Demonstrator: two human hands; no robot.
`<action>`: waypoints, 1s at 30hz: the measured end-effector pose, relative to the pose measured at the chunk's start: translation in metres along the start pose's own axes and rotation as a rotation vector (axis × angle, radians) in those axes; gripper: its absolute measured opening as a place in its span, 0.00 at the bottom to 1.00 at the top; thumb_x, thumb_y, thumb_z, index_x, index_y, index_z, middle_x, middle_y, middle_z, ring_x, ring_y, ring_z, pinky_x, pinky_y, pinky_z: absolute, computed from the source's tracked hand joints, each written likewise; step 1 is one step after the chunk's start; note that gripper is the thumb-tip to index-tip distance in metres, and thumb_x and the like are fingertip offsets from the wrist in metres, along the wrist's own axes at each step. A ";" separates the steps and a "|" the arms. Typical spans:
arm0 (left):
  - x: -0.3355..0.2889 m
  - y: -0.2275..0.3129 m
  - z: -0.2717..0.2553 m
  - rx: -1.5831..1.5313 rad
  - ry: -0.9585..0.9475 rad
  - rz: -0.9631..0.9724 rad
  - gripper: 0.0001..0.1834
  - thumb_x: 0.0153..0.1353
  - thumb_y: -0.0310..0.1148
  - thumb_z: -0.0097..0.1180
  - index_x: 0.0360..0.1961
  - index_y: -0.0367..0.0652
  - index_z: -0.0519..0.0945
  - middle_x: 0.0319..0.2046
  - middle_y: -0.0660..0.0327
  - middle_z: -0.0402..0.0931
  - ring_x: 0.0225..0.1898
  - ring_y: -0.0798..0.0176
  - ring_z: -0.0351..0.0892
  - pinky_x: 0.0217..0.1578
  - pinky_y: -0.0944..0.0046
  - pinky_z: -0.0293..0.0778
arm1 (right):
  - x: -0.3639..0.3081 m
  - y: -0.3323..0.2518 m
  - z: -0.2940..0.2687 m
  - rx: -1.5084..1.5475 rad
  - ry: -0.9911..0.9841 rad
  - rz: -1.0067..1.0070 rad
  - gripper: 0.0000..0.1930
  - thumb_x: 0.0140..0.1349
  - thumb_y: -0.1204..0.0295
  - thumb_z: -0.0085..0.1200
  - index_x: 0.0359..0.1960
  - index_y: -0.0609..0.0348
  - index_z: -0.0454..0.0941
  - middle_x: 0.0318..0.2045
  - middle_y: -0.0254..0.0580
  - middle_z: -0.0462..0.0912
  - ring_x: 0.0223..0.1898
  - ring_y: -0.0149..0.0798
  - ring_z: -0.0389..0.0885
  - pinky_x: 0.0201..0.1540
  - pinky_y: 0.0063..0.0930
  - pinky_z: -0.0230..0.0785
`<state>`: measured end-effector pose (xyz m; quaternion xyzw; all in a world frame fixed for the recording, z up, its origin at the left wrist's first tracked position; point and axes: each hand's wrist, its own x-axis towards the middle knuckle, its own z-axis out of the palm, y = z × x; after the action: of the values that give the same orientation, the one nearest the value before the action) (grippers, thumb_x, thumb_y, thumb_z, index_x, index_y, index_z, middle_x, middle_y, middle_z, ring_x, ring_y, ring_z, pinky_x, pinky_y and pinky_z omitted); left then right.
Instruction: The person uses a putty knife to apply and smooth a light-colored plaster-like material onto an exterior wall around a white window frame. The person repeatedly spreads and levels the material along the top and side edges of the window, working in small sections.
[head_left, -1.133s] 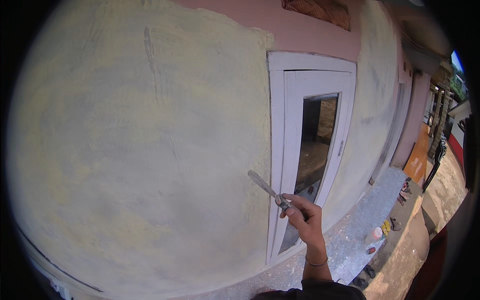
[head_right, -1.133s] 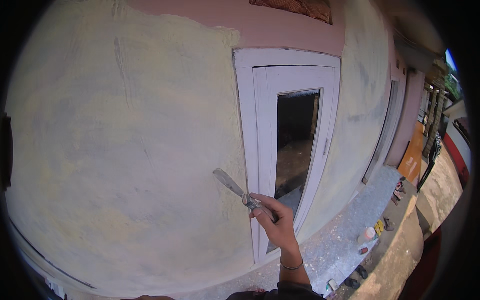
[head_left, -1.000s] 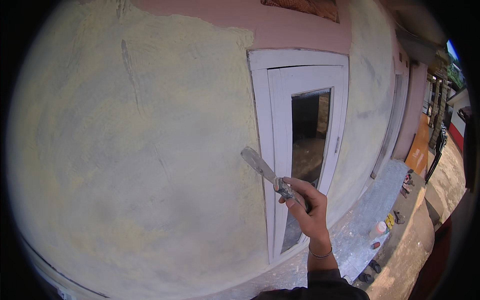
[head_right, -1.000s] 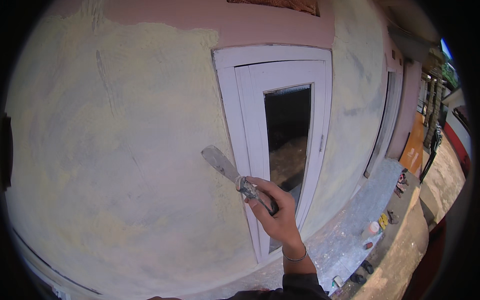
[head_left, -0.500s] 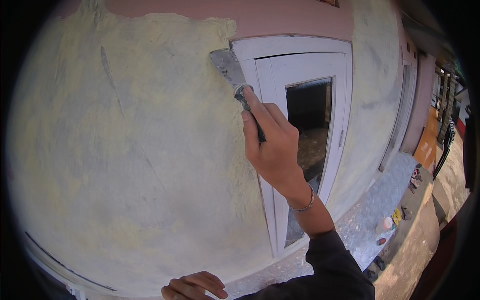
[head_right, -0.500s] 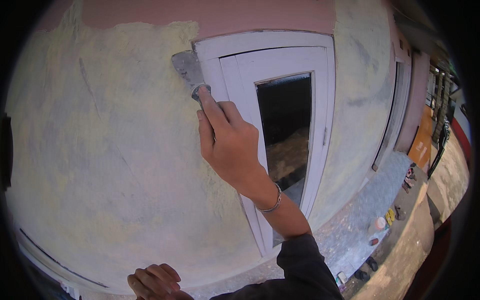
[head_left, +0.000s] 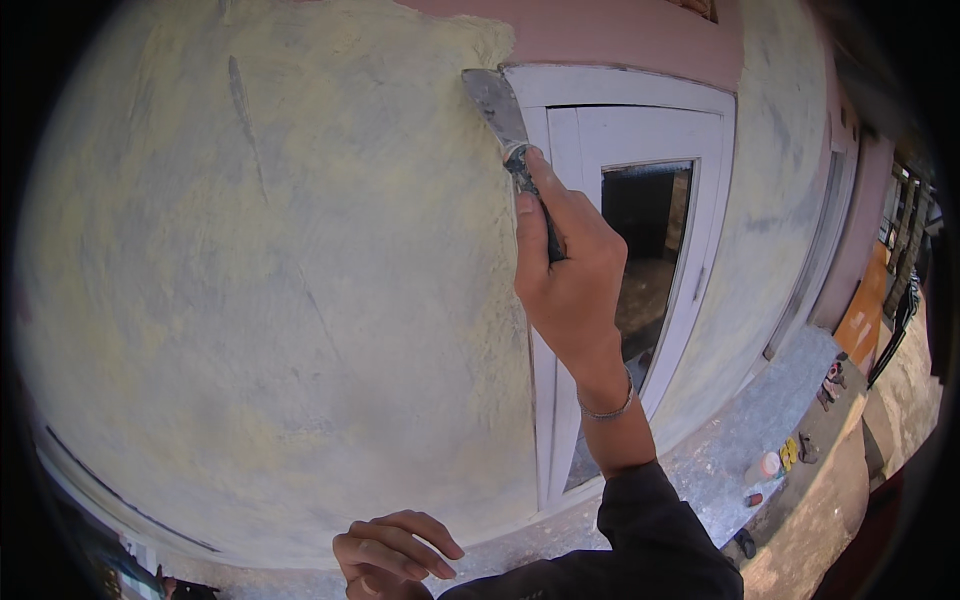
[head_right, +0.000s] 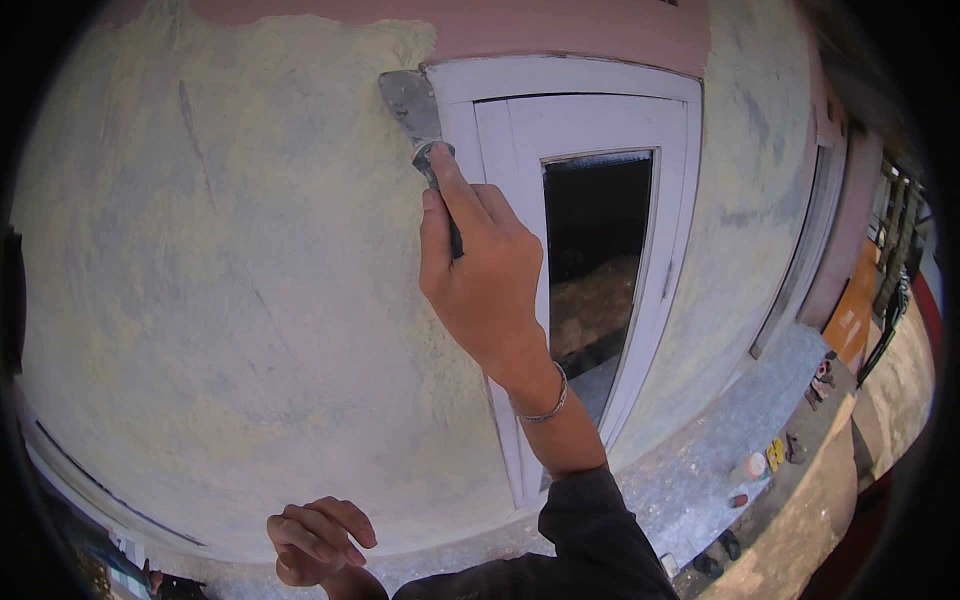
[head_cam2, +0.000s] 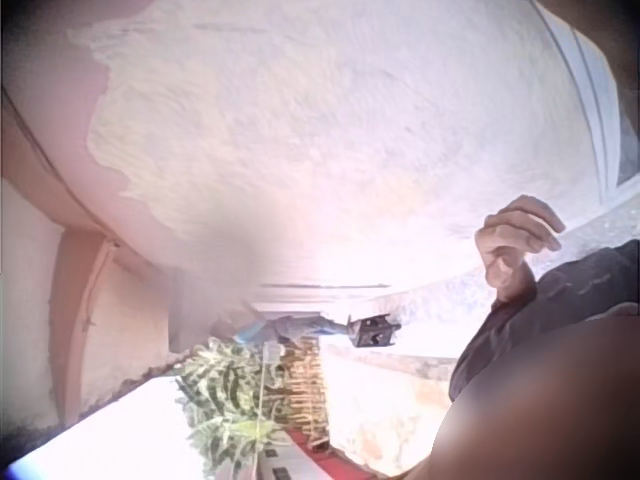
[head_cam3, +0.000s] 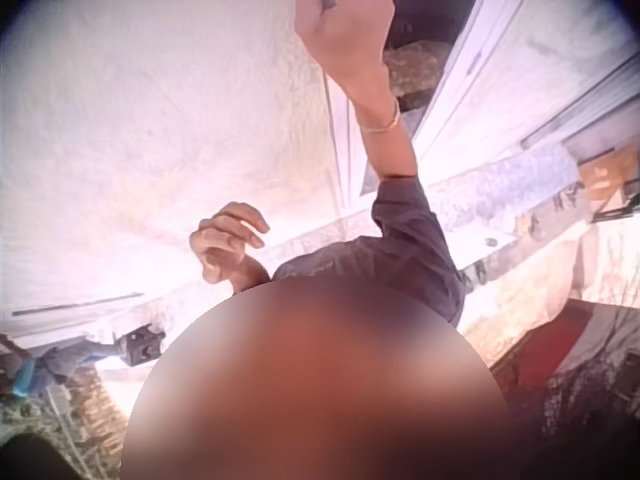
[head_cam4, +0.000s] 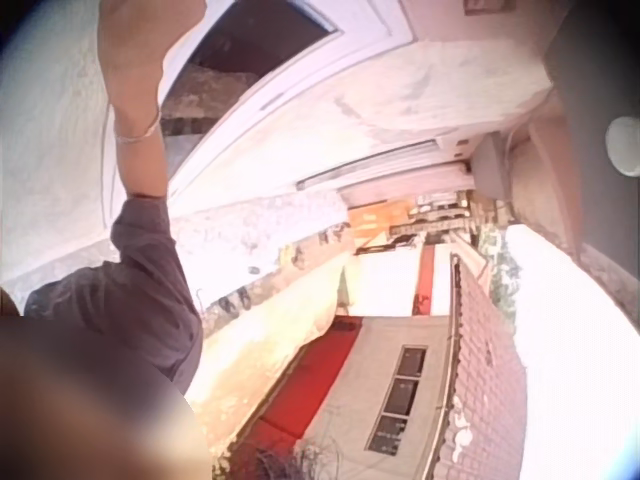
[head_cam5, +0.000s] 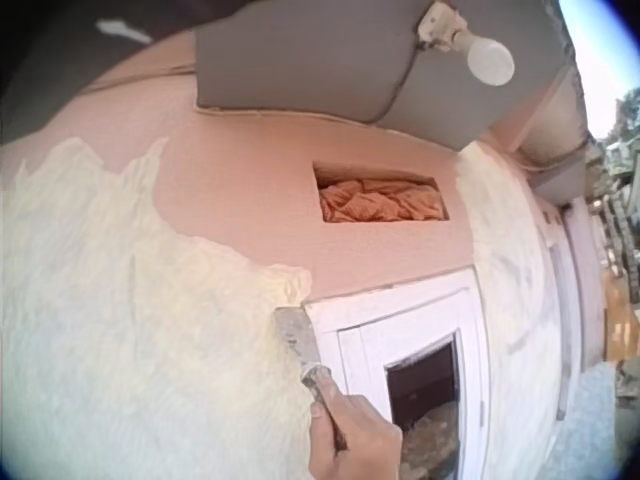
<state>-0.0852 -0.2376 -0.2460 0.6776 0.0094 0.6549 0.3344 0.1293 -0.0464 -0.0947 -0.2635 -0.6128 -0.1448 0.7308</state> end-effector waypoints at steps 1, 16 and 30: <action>0.000 0.000 0.000 0.019 -0.006 -0.013 0.25 0.84 0.46 0.48 0.41 0.34 0.85 0.36 0.43 0.89 0.38 0.40 0.87 0.33 0.49 0.86 | 0.000 0.001 -0.001 0.014 0.022 -0.002 0.19 0.72 0.79 0.60 0.63 0.68 0.85 0.21 0.38 0.74 0.21 0.28 0.66 0.26 0.26 0.58; 0.121 0.041 -0.045 1.191 0.095 0.151 0.16 0.73 0.40 0.57 0.43 0.37 0.88 0.43 0.47 0.90 0.60 0.37 0.85 0.57 0.42 0.80 | 0.000 0.011 -0.007 -0.072 -0.002 -0.065 0.19 0.73 0.79 0.59 0.64 0.66 0.85 0.22 0.37 0.75 0.23 0.30 0.67 0.26 0.28 0.59; 0.178 0.024 -0.133 2.019 0.139 0.374 0.19 0.77 0.30 0.54 0.66 0.45 0.82 0.68 0.56 0.82 0.76 0.50 0.73 0.82 0.34 0.45 | 0.005 0.019 -0.007 -0.021 0.150 -0.113 0.19 0.74 0.78 0.59 0.65 0.65 0.84 0.22 0.33 0.73 0.23 0.25 0.63 0.26 0.26 0.55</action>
<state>-0.1892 -0.1175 -0.0886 0.5941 0.4690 0.4212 -0.4996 0.1467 -0.0342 -0.0944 -0.2247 -0.5687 -0.2117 0.7624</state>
